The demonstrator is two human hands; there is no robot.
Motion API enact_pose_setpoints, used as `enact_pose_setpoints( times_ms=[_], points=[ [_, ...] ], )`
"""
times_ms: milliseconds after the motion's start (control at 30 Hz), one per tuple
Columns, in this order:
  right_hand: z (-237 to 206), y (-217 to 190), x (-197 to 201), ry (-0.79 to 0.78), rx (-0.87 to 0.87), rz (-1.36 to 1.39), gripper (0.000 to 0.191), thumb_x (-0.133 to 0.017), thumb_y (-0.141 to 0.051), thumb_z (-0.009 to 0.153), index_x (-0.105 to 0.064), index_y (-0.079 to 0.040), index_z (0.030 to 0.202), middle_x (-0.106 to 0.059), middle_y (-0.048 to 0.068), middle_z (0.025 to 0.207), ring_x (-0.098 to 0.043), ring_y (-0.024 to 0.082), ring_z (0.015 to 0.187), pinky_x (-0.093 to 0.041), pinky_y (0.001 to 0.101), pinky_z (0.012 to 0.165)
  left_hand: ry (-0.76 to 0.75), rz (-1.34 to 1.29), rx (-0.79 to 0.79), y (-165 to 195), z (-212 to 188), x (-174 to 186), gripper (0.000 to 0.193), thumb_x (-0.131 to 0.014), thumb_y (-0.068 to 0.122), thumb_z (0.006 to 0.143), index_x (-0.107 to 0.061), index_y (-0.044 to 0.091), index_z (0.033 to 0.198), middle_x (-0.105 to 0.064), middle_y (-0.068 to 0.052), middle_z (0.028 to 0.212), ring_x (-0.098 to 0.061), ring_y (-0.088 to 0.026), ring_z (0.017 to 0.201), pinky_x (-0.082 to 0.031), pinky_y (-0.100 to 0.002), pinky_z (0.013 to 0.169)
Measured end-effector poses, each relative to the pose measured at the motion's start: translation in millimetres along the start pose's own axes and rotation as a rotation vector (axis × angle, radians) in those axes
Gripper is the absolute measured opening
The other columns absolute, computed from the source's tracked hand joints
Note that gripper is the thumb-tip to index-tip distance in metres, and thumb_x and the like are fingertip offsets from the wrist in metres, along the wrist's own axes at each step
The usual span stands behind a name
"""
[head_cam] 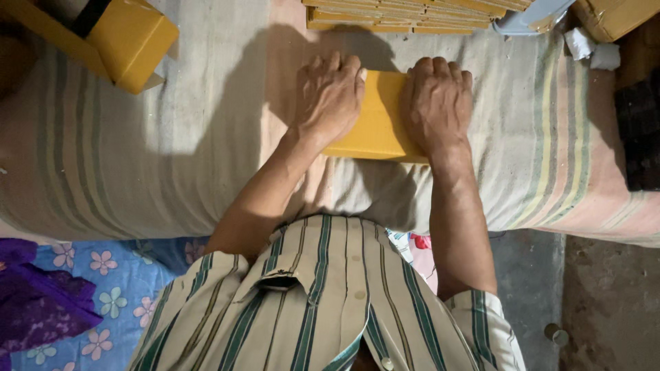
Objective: The person sits on a bed and folds yellow cardboard boxes by hand, pressing the flaps and creases flat, then stacks the finished boxes with a pile of folded boxes nearby. They repeat the folding cycle with new flat box blanks.
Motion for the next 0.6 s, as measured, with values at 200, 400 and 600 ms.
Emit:
enact_pose_setpoints(
  times_ms=[200,400,600],
  points=[
    [3,-26,-3,0.061,0.263,0.163,0.020,-0.063,-0.018,0.097,-0.065,0.001,0.103,-0.067,0.020,0.102,-0.064,0.038,0.097,-0.048,0.0473,0.090,0.320,0.200,-0.425,28,5,-2,0.037,-0.059,0.008,0.083,-0.062,0.002,0.119,-0.067,-0.019,0.115,-0.060,-0.038,0.110,-0.042,-0.057,0.104],
    [4,-13,-7,-0.007,0.041,-0.063,0.025,-0.062,-0.025,0.107,-0.065,-0.002,0.098,-0.067,0.019,0.093,-0.063,0.035,0.087,-0.046,0.0487,0.084,0.060,0.025,-0.258,8,11,-25,0.018,-0.058,0.014,0.101,-0.061,0.006,0.117,-0.065,-0.023,0.110,-0.061,-0.040,0.107,-0.040,-0.062,0.099],
    [-4,-28,7,0.094,0.256,0.057,0.025,-0.062,-0.024,0.098,-0.066,0.000,0.097,-0.065,0.018,0.090,-0.062,0.035,0.085,-0.045,0.0461,0.081,0.232,0.070,-0.379,20,7,-13,0.034,-0.060,0.011,0.091,-0.061,0.008,0.125,-0.066,-0.027,0.117,-0.062,-0.044,0.106,-0.038,-0.062,0.096]
  ],
)
Point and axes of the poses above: each hand's wrist, its own z-axis towards the middle knuckle, its own x-axis out of the back of the hand, y = z × x, the point moved 6 cm from there along z, towards the middle knuckle
